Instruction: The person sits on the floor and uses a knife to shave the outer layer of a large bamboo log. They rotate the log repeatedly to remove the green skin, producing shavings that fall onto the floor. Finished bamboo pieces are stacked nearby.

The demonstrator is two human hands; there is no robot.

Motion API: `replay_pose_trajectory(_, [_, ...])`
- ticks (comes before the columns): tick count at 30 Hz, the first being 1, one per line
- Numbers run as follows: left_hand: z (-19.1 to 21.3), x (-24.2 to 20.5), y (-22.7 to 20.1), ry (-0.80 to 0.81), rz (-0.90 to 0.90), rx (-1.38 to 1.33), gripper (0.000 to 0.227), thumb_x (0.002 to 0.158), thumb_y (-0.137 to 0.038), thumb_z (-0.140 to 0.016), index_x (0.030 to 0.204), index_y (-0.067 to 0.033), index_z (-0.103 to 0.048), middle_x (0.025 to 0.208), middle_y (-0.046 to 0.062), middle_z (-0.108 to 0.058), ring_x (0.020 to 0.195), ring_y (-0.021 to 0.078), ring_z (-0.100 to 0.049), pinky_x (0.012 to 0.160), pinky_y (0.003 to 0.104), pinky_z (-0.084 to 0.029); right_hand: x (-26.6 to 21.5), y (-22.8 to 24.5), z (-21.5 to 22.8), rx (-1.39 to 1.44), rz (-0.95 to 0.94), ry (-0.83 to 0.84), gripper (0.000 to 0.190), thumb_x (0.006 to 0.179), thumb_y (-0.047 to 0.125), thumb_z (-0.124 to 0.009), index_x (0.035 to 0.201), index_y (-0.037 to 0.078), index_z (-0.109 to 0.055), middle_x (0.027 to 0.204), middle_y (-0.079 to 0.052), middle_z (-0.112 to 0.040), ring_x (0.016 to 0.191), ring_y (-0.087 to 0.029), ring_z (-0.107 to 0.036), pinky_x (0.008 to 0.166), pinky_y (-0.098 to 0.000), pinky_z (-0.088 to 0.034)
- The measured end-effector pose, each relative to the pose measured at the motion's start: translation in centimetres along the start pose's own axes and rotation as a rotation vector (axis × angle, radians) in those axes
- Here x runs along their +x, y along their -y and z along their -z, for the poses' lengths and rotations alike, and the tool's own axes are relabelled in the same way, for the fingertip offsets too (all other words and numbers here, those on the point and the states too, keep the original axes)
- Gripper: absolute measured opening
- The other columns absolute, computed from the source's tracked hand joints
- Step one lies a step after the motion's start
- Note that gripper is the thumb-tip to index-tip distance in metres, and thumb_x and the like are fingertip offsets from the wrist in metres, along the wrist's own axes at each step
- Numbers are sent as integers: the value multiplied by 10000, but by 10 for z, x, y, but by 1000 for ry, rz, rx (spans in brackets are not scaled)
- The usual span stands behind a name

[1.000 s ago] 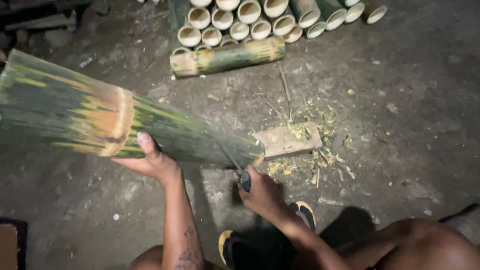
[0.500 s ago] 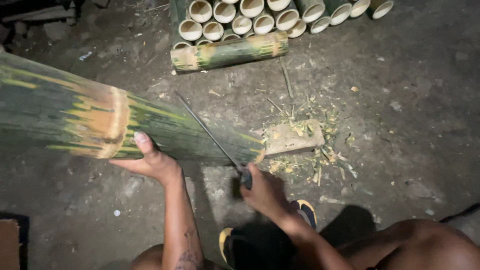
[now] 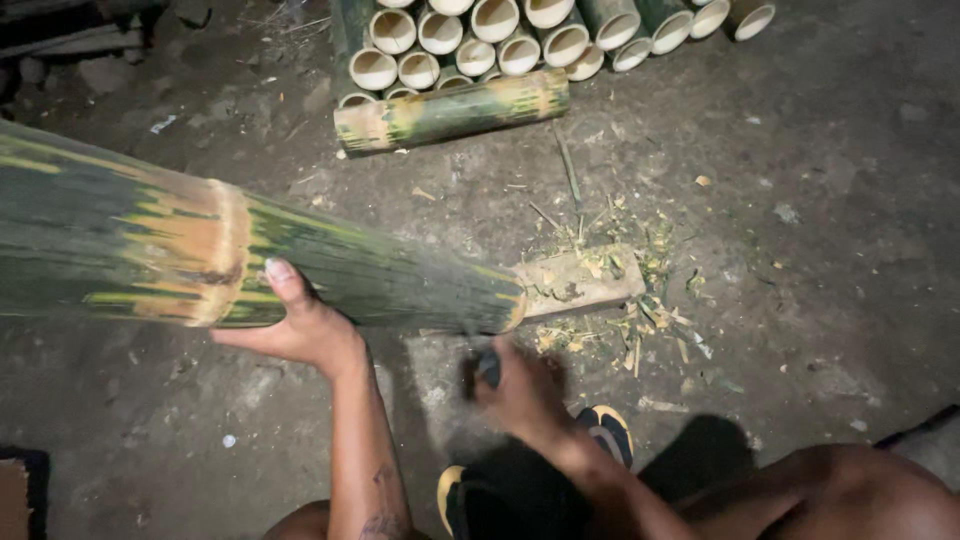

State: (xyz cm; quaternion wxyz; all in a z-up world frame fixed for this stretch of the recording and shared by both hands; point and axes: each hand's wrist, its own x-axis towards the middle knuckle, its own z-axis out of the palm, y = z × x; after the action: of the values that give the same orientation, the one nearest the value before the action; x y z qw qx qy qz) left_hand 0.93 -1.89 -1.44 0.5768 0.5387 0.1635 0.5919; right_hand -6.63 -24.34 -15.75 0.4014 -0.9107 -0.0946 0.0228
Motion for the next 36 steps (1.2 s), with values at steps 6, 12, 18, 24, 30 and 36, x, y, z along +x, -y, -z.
replay_pose_trajectory(6, [15,4,-2,-50,2,107,870,970,-346,-813,1519,52,-268,1500,247,-476,1339,314,-557,1176,455,-482,27,-22,22,100,-189,-94,288,755,151,-748,1015,65,-658,858,-204,-744,817,-391,-746,700,-473,-586])
replay_pose_trajectory(12, [2,4,2,-42,-50,32,873,977,-311,-837,1497,41,-230,1492,247,-440,1355,307,-535,1182,458,-456,7,9,11,23,-223,18,407,766,166,-715,1143,57,-610,843,-241,-719,826,-444,-711,731,-514,-556])
replay_pose_trajectory(18, [8,6,-10,-75,48,86,833,936,-288,-840,1465,51,-293,1440,246,-510,1274,298,-595,1109,434,-518,20,11,27,-68,-215,5,348,824,216,-713,1107,43,-609,876,-245,-713,886,-461,-687,782,-541,-541])
replay_pose_trajectory(24, [27,2,-8,-56,28,120,847,957,-299,-827,1484,50,-265,1448,250,-492,1260,295,-588,1098,428,-532,20,-24,27,-52,-185,-35,302,806,203,-699,1077,83,-640,882,-222,-723,903,-454,-686,779,-535,-550])
replay_pose_trajectory(30, [17,11,2,-88,17,119,846,964,-296,-860,1474,69,-292,1459,268,-495,1292,309,-585,1136,449,-511,18,-40,-12,-71,-104,-135,289,791,189,-697,1046,73,-628,819,-218,-707,816,-428,-697,724,-517,-551])
replay_pose_trajectory(36, [13,12,-4,-96,76,44,937,907,-331,-863,1461,36,-203,1430,242,-479,1242,305,-594,1094,440,-555,24,-94,5,-49,-75,-59,162,811,163,-660,942,67,-659,803,-203,-705,767,-400,-710,678,-500,-563])
